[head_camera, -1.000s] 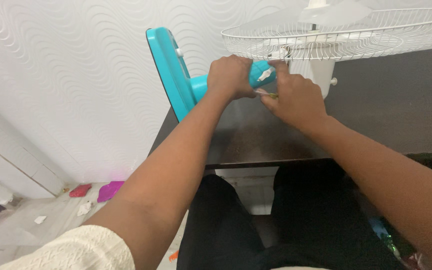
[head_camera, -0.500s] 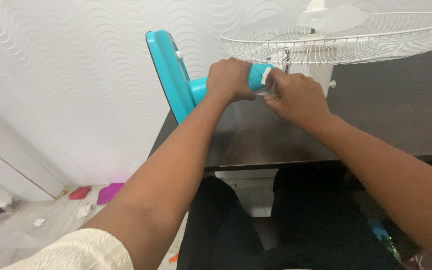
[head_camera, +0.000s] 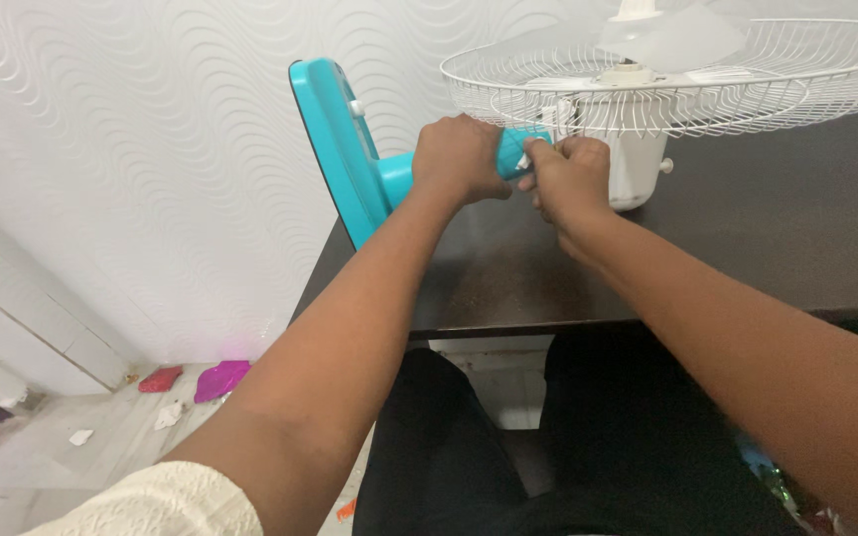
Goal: The person reassembles a disassembled electric fan on a table. They attach the front grille, install the fan blades, secure the blade cap, and fasten the fan head to the stand using a screwdriver.
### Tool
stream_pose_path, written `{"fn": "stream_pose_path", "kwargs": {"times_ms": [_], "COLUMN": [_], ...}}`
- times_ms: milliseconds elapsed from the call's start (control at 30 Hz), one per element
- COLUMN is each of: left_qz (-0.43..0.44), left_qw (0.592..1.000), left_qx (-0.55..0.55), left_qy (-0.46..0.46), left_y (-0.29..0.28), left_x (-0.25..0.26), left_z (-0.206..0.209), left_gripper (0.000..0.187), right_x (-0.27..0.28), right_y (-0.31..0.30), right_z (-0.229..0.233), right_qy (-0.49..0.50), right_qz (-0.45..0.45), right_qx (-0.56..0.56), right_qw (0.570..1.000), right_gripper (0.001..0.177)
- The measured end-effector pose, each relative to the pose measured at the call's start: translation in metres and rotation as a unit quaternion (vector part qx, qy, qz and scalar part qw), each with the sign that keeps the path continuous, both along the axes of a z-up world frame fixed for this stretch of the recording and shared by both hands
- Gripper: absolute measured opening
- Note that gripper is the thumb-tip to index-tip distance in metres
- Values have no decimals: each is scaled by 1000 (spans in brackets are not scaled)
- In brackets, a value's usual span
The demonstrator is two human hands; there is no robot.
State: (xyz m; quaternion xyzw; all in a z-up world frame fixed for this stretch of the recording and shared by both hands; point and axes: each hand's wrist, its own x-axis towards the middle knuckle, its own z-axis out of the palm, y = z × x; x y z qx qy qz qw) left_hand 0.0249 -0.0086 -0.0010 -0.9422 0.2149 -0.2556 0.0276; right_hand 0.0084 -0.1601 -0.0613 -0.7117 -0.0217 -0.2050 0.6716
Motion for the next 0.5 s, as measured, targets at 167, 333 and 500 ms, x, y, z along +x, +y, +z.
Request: {"fn": "stream_pose_path", "kwargs": {"times_ms": [167,333,500], "left_qz": [5,-20,-14], "left_qw": [1000,999,999], "left_qx": [5,-26,-16], "left_qy": [-2,-28,-29], "left_y": [-1,0,1], "left_x": [7,8,13], "left_z": [0,-3,-7], "left_gripper": [46,46,44], "right_x": [17,1,-20], "right_y": [-6,-16,-18], "right_z": [2,-3,-1], "right_qy": [203,183,-43], "right_qz": [172,127,-26], "right_qx": [301,65,-217], "right_qw": [916,973,975], "right_gripper": [32,46,52]}}
